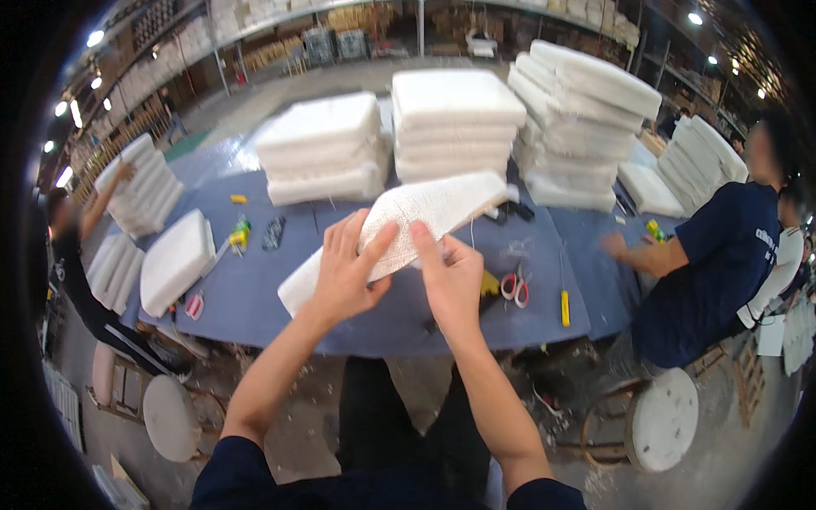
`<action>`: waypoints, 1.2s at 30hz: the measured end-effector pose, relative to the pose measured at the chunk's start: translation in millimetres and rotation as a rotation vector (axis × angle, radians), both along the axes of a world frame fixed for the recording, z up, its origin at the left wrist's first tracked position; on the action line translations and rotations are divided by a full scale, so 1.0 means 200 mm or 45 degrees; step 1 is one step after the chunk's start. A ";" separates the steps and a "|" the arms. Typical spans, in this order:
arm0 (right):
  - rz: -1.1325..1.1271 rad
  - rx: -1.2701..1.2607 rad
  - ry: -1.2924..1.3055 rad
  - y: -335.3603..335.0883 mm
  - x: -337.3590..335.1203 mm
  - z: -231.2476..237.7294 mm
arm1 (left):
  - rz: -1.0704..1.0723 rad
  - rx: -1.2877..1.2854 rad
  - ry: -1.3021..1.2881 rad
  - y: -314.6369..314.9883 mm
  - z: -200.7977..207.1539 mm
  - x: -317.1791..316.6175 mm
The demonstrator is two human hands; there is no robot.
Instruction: The person staples white fabric onto rectangular foam cushions using a staple gun, then trims excess fabric with scissors. The person repeats this process on multiple cushions, stacking finished units on the table.
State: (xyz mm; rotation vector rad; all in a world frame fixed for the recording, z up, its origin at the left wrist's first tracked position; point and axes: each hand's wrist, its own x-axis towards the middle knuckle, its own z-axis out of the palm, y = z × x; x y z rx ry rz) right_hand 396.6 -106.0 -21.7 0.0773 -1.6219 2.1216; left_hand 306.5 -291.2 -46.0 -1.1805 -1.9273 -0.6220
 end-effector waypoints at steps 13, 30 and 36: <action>0.079 0.139 -0.117 -0.44 -0.06 -0.15 | 0.511 0.428 -0.653 -0.68 -1.27 0.06; 0.148 0.871 0.053 -0.82 -0.09 -0.31 | 0.726 0.771 -0.503 -0.66 -1.85 0.04; 0.162 0.969 0.117 -0.78 -0.10 -0.34 | 0.898 0.840 -0.406 -0.58 -1.92 0.01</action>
